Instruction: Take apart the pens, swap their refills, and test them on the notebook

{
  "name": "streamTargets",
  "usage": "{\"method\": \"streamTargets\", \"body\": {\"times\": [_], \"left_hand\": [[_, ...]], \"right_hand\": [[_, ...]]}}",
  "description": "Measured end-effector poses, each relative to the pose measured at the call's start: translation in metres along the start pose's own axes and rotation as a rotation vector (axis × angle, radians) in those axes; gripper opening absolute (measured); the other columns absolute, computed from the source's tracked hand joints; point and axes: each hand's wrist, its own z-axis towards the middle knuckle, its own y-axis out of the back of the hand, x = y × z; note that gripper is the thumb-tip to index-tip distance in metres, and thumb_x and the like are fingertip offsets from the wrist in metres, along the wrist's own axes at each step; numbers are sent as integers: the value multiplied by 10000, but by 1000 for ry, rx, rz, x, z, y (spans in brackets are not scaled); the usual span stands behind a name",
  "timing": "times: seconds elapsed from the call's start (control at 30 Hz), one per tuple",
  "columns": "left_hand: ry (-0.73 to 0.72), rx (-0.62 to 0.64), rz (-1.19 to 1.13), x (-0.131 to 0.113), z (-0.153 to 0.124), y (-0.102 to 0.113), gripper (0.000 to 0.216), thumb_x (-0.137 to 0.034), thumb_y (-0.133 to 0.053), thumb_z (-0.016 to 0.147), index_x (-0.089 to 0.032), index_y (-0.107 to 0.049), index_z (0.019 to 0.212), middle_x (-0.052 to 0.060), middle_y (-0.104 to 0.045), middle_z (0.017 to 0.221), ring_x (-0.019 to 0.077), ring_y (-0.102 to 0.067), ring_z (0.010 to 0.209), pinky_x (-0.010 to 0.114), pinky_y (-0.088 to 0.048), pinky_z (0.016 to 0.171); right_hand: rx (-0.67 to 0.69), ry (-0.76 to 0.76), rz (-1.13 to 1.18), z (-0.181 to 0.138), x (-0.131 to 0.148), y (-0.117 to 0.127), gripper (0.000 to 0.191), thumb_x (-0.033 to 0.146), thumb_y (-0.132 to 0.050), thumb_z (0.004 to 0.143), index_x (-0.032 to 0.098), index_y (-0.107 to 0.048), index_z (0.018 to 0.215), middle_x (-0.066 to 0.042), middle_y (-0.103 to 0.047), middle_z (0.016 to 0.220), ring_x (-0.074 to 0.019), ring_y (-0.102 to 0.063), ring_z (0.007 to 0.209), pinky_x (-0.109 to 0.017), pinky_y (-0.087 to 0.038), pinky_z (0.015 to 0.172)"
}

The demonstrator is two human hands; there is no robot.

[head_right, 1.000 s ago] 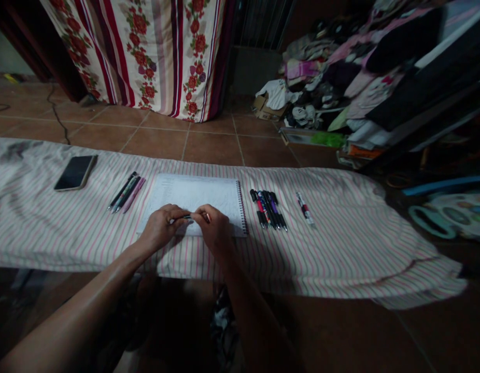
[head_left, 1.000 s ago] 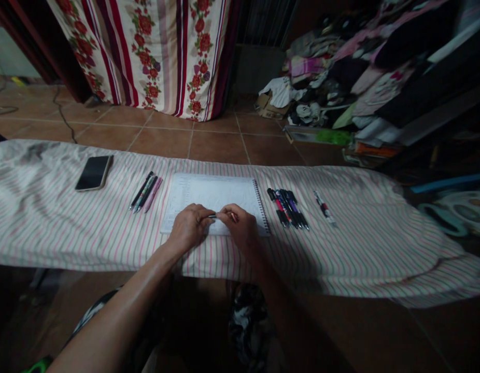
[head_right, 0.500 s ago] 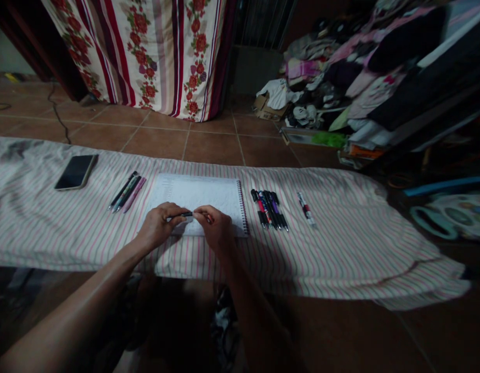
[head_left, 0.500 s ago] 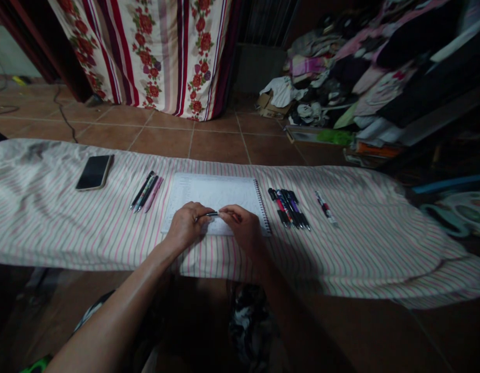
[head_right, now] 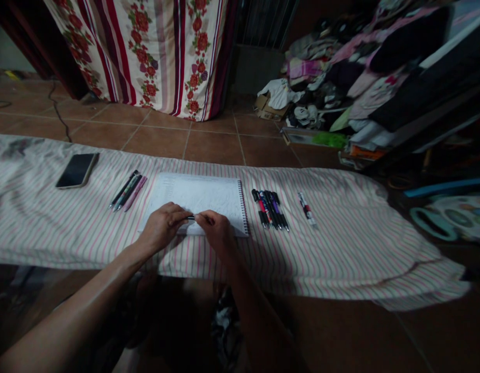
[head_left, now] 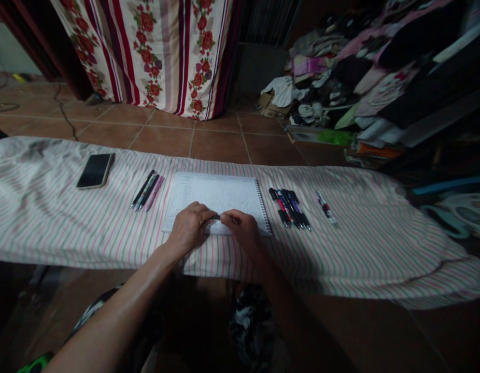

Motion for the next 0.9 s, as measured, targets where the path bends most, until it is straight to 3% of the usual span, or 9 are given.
{"method": "streamTargets", "body": {"times": [0.23, 0.33, 0.4, 0.57, 0.7, 0.8, 0.9], "left_hand": [[-45, -23, 108, -3, 0, -2, 245, -210, -458, 861, -186, -665, 990, 54, -653, 820, 195, -532, 810, 291, -439, 681], [-51, -39, 105, -4, 2, -3, 232, -197, -462, 859, -199, -667, 966, 45, -651, 813, 185, -523, 792, 283, -432, 672], [-61, -54, 100, -5, 4, -4, 230, -186, -462, 858, -209, -667, 960, 40, -652, 816, 180, -514, 790, 282, -426, 678], [-48, -77, 133, -9, 10, -8, 206, -210, -482, 853, -220, -684, 890, 36, -646, 782, 188, -492, 818, 294, -414, 694], [-18, -109, 155, -9, 13, -13, 194, -250, -495, 852, -224, -687, 856, 35, -643, 762, 189, -494, 817, 303, -411, 690], [-16, -170, 200, -10, 13, -15, 179, -260, -513, 843, -230, -671, 919, 39, -650, 796, 210, -505, 859, 336, -413, 716], [-46, -317, 221, -17, 13, -13, 282, -220, -507, 843, -226, -593, 1111, 66, -641, 1010, 253, -487, 1036, 394, -399, 834]], "right_hand": [[51, -154, 95, 1, -2, -1, 258, 432, -533, 726, 199, -505, 618, 68, -397, 459, -80, -326, 413, -231, -267, 431], [-2, -204, 190, 0, 2, -1, 235, 422, -588, 688, 200, -517, 663, 75, -418, 470, -66, -298, 399, -222, -232, 411], [31, -238, 283, -1, 6, 1, 256, 441, -597, 690, 187, -560, 700, 63, -453, 504, -60, -291, 408, -219, -207, 401], [60, -360, 502, -2, 5, 5, 322, 458, -673, 634, 155, -638, 738, -21, -612, 687, -73, -396, 525, -202, -219, 424], [12, -399, 596, 0, 2, 0, 327, 441, -728, 561, 144, -627, 656, -14, -601, 617, -64, -376, 500, -201, -189, 416], [-72, -397, 652, 1, 5, -6, 326, 425, -740, 541, 136, -621, 634, -18, -599, 605, -55, -368, 488, -194, -187, 409], [-111, -369, 744, 2, 6, -6, 300, 389, -752, 536, 141, -613, 631, -18, -597, 632, -54, -386, 503, -186, -226, 409]]}}
